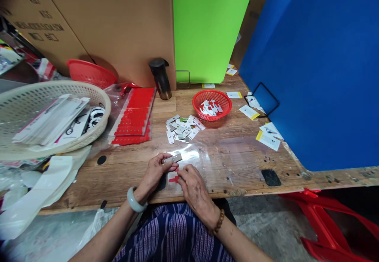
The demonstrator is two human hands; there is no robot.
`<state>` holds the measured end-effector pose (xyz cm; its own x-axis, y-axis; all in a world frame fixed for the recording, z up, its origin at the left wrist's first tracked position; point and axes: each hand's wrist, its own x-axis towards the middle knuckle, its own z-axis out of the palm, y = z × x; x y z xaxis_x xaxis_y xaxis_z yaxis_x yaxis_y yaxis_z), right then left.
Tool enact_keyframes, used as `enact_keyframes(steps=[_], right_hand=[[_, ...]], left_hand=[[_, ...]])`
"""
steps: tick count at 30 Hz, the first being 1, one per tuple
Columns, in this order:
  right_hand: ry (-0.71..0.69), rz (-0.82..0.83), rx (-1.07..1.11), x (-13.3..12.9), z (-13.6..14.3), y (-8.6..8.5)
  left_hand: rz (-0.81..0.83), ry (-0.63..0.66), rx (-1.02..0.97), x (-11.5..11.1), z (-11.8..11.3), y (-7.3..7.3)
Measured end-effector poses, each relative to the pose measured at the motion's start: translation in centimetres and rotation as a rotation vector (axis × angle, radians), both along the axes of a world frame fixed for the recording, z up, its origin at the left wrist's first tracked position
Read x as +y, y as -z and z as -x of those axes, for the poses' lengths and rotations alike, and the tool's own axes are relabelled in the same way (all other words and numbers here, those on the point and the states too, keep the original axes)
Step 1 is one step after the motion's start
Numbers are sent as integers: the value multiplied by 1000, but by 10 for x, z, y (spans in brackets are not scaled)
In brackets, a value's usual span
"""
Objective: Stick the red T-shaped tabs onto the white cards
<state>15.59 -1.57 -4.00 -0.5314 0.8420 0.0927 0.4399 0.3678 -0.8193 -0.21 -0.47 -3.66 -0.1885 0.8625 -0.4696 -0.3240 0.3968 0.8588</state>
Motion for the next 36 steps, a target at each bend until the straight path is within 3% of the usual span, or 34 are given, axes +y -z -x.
enact_keyframes(steps=[10,15,19,21,24,28,32,36], right_hand=[[52,25,-27,1,5,-1],[-58,79,46,-2,-3,-9],[-177,260,165,-2,-11,-20],[-140,327,215,0,-13,-23],[28,376,247,6,-16,-26],[203,332,248,21,-18,-31],[230,253,221,31,-17,-35],[177,240,222,31,-15,-40]], left_hand=[[9,-28,61,0,-3,2],[6,-45,69,0,-4,4],[16,-38,49,0,-3,3],[26,-17,25,1,0,0],[80,18,-92,1,4,-8],[138,77,-238,-3,7,-25],[172,179,-263,-8,6,-39],[178,218,-269,-9,3,-43]])
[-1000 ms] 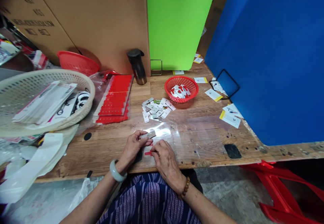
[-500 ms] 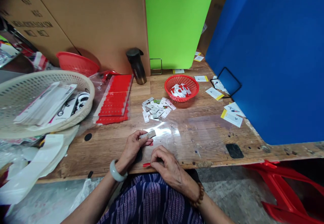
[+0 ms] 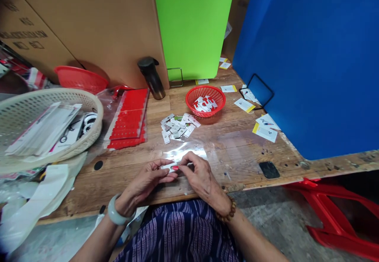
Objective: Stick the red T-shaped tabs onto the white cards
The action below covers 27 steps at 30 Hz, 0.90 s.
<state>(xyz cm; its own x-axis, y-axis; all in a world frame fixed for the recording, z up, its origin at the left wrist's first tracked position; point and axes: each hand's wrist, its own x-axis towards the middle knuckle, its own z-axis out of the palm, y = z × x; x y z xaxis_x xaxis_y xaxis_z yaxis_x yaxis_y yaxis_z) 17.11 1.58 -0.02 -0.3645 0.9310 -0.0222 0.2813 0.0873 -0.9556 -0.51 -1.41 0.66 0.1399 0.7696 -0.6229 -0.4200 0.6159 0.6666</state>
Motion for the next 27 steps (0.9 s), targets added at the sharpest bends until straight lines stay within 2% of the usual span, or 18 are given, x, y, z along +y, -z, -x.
enact_keyframes(steps=[17,27], right_hand=[[-29,-38,-34,-3,-3,-1],[-26,-64,-49,-4,-4,0]], left_hand=[[19,48,9,3,-10,-7],[3,51,2,2,-9,-3]])
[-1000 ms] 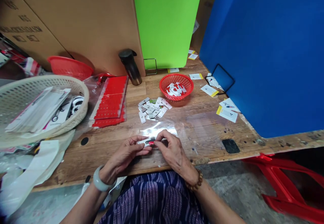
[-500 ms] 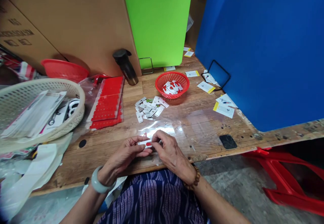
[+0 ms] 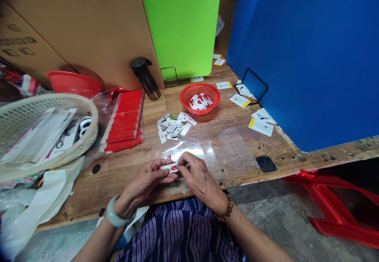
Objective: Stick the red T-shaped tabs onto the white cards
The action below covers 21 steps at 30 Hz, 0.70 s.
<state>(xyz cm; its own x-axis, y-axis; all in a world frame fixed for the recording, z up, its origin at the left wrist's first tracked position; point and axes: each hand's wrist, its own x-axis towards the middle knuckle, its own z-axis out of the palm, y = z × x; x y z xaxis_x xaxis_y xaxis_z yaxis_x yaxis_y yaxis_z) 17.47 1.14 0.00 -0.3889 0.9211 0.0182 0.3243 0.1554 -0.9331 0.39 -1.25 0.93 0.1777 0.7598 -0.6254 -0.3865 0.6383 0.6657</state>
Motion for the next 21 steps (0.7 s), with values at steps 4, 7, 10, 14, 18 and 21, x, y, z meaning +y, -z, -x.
enact_keyframes(steps=[4,7,10,14,18,21], right_hand=[[-5,-5,3,0,0,2],[3,-7,5,0,1,3],[13,1,7,-1,2,5],[31,18,24,-3,4,6],[82,84,22,-5,8,4],[141,104,6,-8,11,1]], left_hand=[[0,-5,12,-1,0,-1],[6,-6,26,-1,-1,-1],[-8,-11,57,-1,-3,1],[-51,-32,127,-2,-6,3],[-86,-60,212,-3,-9,2],[-116,-84,273,-2,-11,0]])
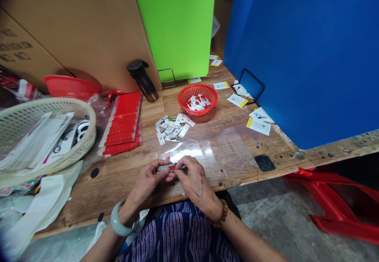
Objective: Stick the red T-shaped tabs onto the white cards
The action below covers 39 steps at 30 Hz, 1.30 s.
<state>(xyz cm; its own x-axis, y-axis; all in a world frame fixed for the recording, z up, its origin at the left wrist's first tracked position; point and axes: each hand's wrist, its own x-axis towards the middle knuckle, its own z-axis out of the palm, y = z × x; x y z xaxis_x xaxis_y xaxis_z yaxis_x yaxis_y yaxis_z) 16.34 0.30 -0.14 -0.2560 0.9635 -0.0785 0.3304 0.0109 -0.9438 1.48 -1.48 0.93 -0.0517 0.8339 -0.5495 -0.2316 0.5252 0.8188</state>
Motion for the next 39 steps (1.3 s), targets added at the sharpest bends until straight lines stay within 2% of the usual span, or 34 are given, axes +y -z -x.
enact_keyframes(steps=[4,10,20,32,39], right_hand=[[45,-80,6,-2,1,-2],[4,9,21,1,-3,-4],[-23,-132,-165,1,-3,5],[-45,-256,-333,-4,-2,-4],[-28,-198,-328,-3,-4,-4]], left_hand=[[-15,-2,0,0,0,-1],[29,13,-84,0,4,3],[79,-5,-154,2,3,5],[81,-17,-127,0,0,5],[82,-18,-116,1,2,7]])
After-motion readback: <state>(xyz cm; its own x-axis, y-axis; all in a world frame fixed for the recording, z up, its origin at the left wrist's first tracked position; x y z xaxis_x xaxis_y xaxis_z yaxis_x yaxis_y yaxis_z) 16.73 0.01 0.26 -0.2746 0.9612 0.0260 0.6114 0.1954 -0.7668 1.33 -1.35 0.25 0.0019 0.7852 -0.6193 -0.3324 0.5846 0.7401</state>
